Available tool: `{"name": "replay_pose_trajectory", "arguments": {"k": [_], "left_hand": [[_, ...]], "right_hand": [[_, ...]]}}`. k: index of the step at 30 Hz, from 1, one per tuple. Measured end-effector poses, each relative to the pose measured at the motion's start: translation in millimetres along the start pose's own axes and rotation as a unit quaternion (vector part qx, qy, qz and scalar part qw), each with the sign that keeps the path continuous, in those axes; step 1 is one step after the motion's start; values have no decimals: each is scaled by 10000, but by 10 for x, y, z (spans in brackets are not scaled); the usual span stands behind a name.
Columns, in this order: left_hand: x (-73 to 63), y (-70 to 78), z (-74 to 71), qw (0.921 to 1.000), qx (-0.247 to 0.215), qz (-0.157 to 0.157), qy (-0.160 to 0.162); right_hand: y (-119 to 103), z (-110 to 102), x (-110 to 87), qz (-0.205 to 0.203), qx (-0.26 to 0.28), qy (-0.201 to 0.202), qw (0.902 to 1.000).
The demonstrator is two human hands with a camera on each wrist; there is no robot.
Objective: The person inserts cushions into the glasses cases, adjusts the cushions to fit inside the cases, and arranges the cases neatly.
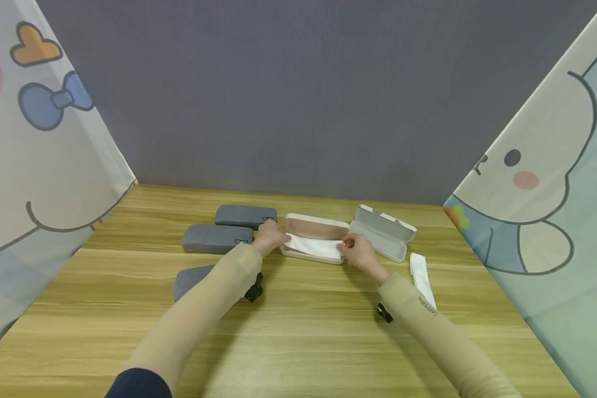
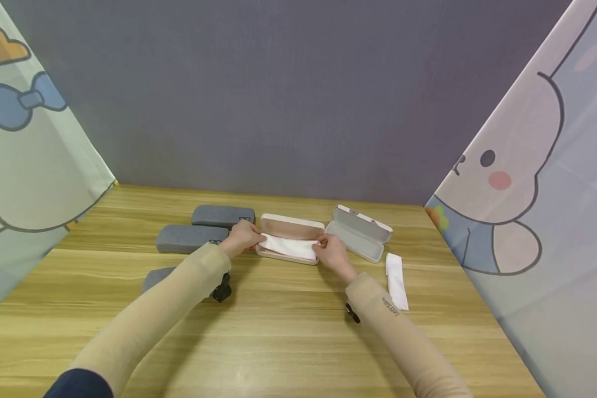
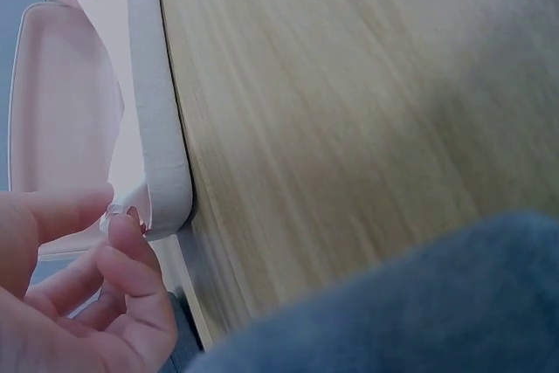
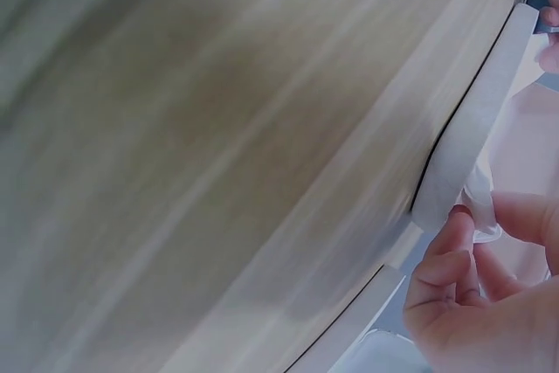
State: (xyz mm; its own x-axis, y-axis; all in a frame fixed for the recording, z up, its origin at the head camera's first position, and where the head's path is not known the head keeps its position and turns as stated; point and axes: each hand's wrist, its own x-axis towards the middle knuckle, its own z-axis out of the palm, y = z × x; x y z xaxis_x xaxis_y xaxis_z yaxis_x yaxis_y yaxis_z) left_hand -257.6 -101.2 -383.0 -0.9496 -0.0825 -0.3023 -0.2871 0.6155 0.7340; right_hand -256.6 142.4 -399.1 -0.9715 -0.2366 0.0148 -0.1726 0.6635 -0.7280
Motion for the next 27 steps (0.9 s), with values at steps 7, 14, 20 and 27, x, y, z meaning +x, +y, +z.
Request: {"name": "replay_pose_trajectory", "arguments": {"k": [7,14,20,27], "left_hand": [[-23,6,-12,9999,-126,1,-9],[-5,17,-37,9993,-256,-238,-103],[-8,2,-65,9962,-773,-289,-290],[-30,4,-136,9918,-930,-306,-820]], "right_hand": [[-37,4,-1,217,-178,-16,9996],[-77,-25,-19,291,-325,15,9990],[-102,-77,-30,447,-278,2,9986],[-118,-129,-17,959,-219,-103,9951]]}}
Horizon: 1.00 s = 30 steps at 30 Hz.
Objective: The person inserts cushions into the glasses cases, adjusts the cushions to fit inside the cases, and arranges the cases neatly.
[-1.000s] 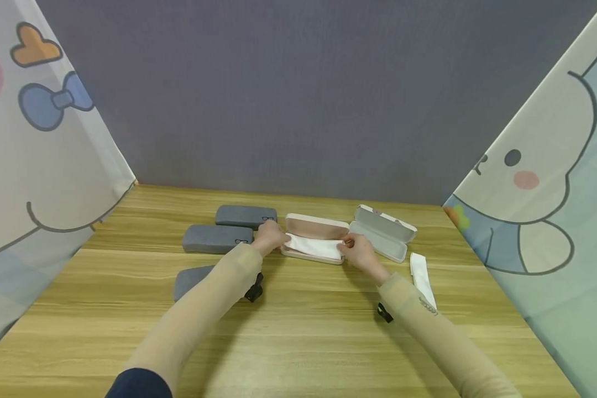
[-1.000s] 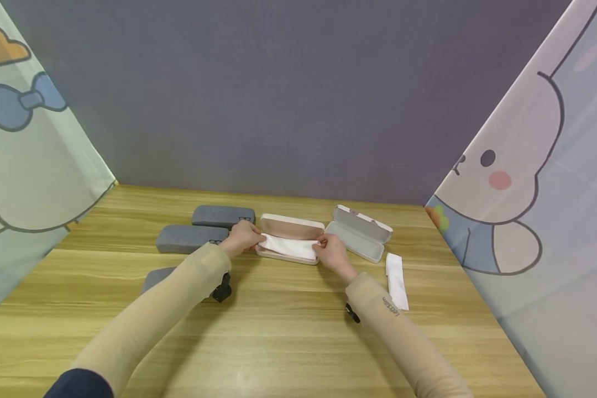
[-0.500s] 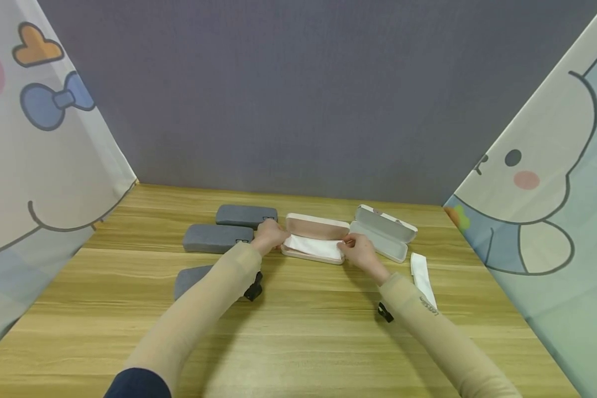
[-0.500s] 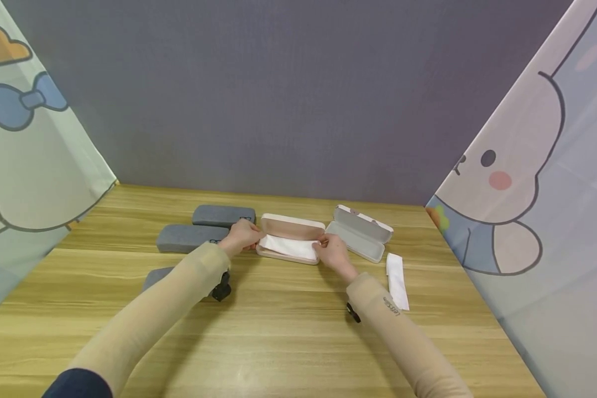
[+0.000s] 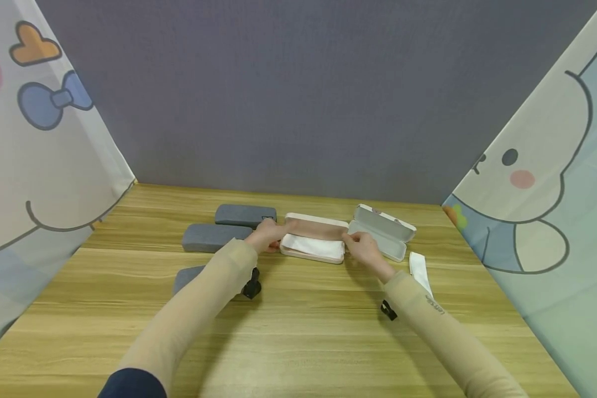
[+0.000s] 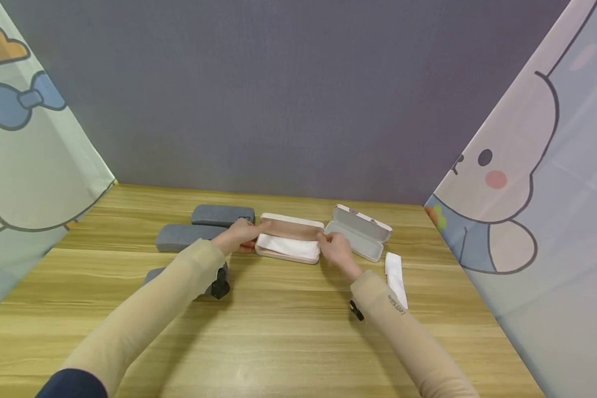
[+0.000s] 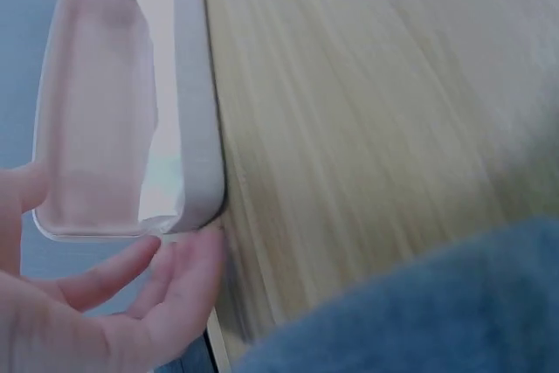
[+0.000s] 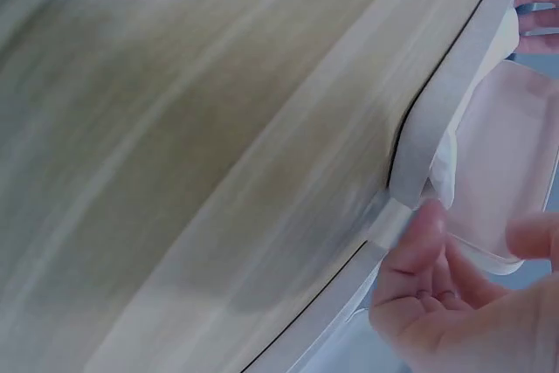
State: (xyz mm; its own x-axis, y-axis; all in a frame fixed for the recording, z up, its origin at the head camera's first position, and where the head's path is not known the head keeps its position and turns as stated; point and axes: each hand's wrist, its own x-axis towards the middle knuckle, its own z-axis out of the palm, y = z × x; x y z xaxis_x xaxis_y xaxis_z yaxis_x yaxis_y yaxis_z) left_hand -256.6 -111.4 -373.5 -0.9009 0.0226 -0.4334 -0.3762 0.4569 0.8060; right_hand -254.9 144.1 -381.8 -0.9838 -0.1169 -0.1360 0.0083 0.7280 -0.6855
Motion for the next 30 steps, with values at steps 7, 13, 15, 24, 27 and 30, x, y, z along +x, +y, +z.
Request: {"name": "replay_pose_trajectory", "arguments": {"k": [7,13,15,24,27,30], "left_hand": [[20,46,-22,9949,-796,-369,-507],[24,64,-7,9886,-1247,-610,-592],[29,64,-4,9876,-1293,-653,-611],[3,95,23,9888,-1169,-600,-712],[4,114,27,9899,-1080,-571,-722],[11,127,26,9907,-1031,-534,-710]], "right_hand": [[-66,-31,8,980,903,-619,9892],[-131,-50,31,1563,1615,-1158,9675],[-137,-58,52,1672,1717,-1300,9621],[-182,-53,129,1996,1900,-1566,9484],[-193,-56,153,2141,2202,-1578,9385],[-194,-67,178,2214,2478,-1624,9291]]}}
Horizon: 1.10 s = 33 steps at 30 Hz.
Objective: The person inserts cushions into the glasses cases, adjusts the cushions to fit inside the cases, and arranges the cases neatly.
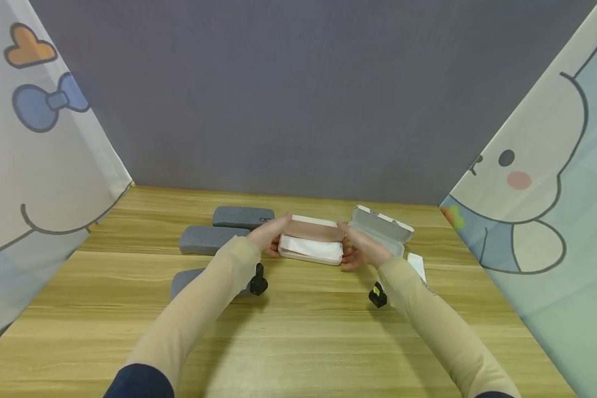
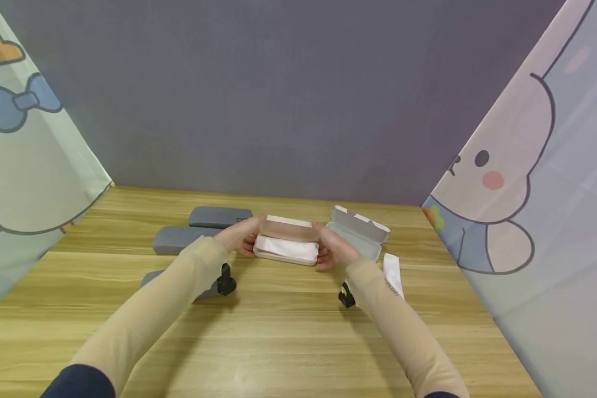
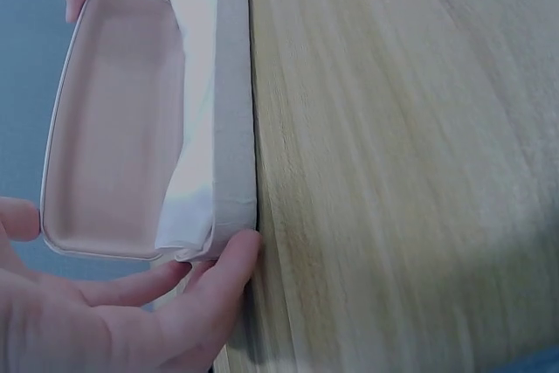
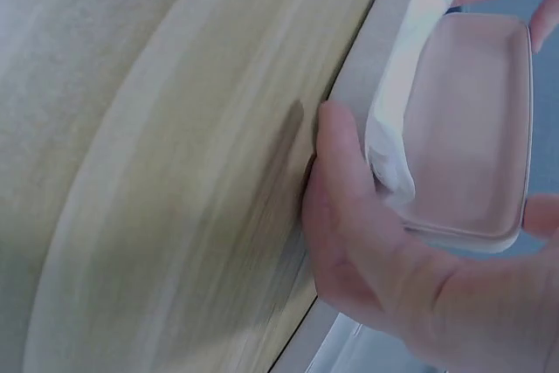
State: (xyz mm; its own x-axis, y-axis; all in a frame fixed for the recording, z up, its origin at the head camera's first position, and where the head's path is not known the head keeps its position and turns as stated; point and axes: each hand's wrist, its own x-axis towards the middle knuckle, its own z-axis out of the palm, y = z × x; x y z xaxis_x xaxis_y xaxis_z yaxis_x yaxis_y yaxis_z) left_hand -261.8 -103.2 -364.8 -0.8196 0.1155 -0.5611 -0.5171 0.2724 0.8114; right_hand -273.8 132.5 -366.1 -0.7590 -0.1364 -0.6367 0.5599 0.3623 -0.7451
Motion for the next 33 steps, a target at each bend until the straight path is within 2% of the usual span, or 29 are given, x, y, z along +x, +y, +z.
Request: {"name": "replay_pose_trajectory", "arguments": {"k": [12,20,33], "left_hand": [[50,-21,-29,9999,-143,-32,-9],[75,-23,-26,10000,-18,-30,-43],[45,-23,-5,9997,227,85,-17]], "right_hand": [[2,-44,41,-100,160,-178,9997],[18,-56,44,-156,213,-231,9994],[56,-69,42,-264,192,-455,9984]]}}
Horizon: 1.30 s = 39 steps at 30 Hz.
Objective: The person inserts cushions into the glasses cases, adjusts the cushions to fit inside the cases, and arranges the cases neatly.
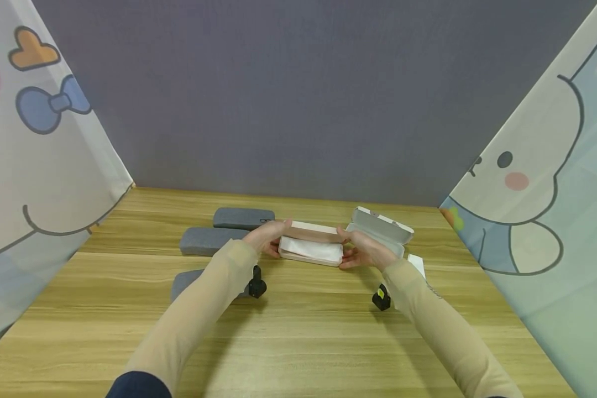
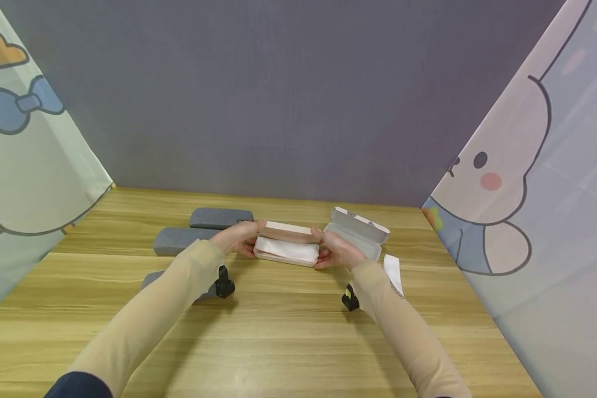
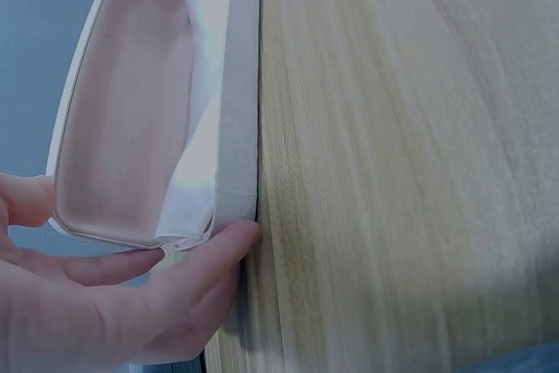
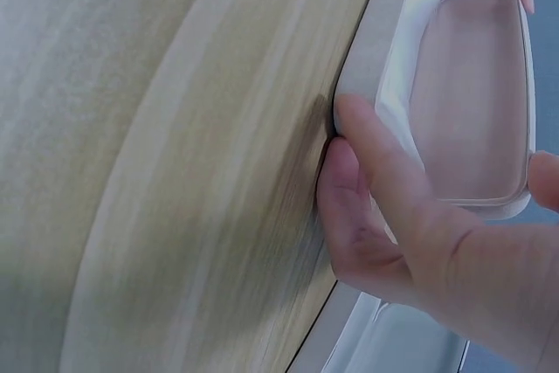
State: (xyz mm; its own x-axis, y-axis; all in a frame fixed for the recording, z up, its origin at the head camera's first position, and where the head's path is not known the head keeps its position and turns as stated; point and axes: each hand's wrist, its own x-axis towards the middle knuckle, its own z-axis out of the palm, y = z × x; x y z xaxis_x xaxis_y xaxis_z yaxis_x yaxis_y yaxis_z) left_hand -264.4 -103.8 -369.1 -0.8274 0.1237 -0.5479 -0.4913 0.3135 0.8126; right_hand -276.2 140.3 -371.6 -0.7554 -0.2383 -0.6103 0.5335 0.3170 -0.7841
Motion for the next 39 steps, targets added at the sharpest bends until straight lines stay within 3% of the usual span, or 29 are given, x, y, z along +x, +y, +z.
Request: {"name": "replay_pose_trajectory", "arguments": {"k": [10,32,39], "left_hand": [[-9,-12,14,9989,34,379,-258],[-42,-35,26,9991,196,351,-166],[-33,-36,28,9995,50,292,-147]], "right_hand": [[-4,19,-13,-61,-29,15,10000],[41,21,-10,-237,-110,-23,9997],[50,29,-16,-281,-142,-57,9995]]}}
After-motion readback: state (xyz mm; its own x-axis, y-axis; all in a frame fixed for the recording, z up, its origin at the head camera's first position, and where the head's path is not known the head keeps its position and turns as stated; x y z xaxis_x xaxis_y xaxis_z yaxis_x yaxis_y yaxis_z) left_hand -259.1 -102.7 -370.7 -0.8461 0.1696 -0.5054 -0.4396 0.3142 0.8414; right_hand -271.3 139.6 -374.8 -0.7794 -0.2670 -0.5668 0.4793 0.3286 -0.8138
